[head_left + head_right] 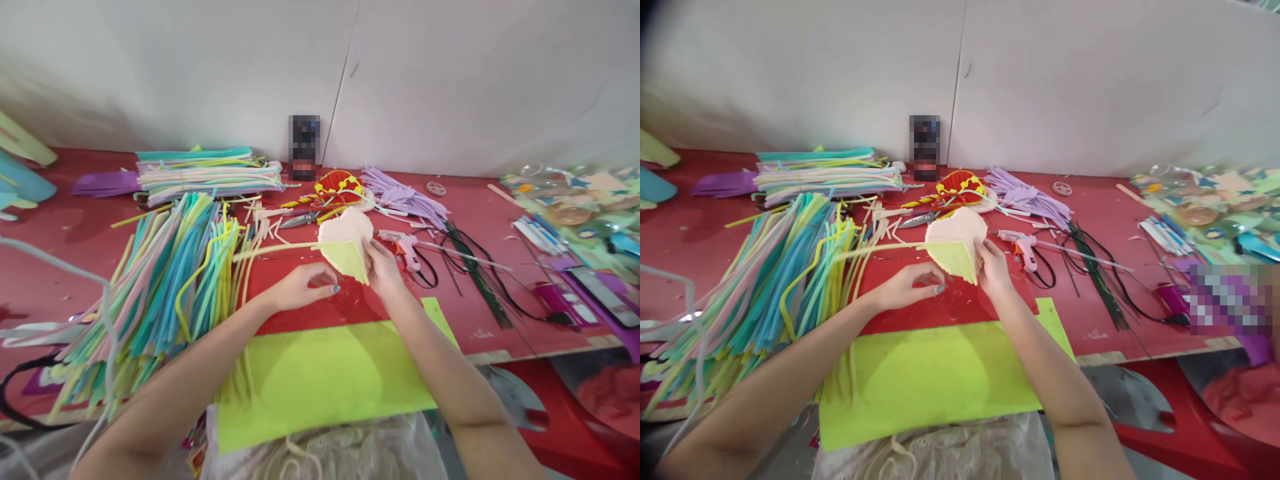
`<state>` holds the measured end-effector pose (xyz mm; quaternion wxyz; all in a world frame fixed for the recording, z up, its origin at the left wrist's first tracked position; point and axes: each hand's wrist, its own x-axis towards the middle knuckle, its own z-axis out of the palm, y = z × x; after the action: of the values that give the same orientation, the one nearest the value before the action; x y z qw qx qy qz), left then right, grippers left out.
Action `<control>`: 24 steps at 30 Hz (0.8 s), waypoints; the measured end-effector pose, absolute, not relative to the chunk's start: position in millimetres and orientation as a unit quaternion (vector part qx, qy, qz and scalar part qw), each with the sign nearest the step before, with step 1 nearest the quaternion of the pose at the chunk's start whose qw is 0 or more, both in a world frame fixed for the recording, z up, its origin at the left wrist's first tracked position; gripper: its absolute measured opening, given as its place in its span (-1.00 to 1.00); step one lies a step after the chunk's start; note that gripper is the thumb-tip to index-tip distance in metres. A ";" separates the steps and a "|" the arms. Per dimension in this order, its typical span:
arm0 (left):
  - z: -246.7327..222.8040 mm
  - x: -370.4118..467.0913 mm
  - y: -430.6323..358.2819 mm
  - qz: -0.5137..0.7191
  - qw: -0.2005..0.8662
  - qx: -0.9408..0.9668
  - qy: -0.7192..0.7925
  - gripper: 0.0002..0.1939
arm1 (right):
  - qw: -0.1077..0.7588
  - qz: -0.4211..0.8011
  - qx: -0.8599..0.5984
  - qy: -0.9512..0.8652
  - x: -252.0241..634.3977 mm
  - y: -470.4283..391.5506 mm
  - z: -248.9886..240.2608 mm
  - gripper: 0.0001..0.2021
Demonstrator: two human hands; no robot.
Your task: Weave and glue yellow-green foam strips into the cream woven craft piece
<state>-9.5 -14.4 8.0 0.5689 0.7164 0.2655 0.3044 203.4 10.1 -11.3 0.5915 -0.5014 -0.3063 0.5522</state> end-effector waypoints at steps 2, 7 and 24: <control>11.2 -3.9 -26.7 0.266 0.456 0.808 0.261 -0.82 | 0.601 0.530 -0.509 -0.314 213.1 16.1 -11.8 -0.63; 17.9 7.2 -56.4 0.276 0.065 0.951 0.124 -0.77 | 0.585 0.531 -0.514 -0.335 222.5 21.5 -11.5 -0.63; 6.6 18.1 -61.9 0.233 -0.065 0.946 0.216 -0.83 | 0.429 0.497 -0.545 -0.521 182.5 26.2 -24.1 -0.77</control>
<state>18.1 -61.9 6.6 -0.0646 0.9459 0.2158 0.2334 182.5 26.2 -24.1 0.4291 -0.5452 -0.5210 0.4971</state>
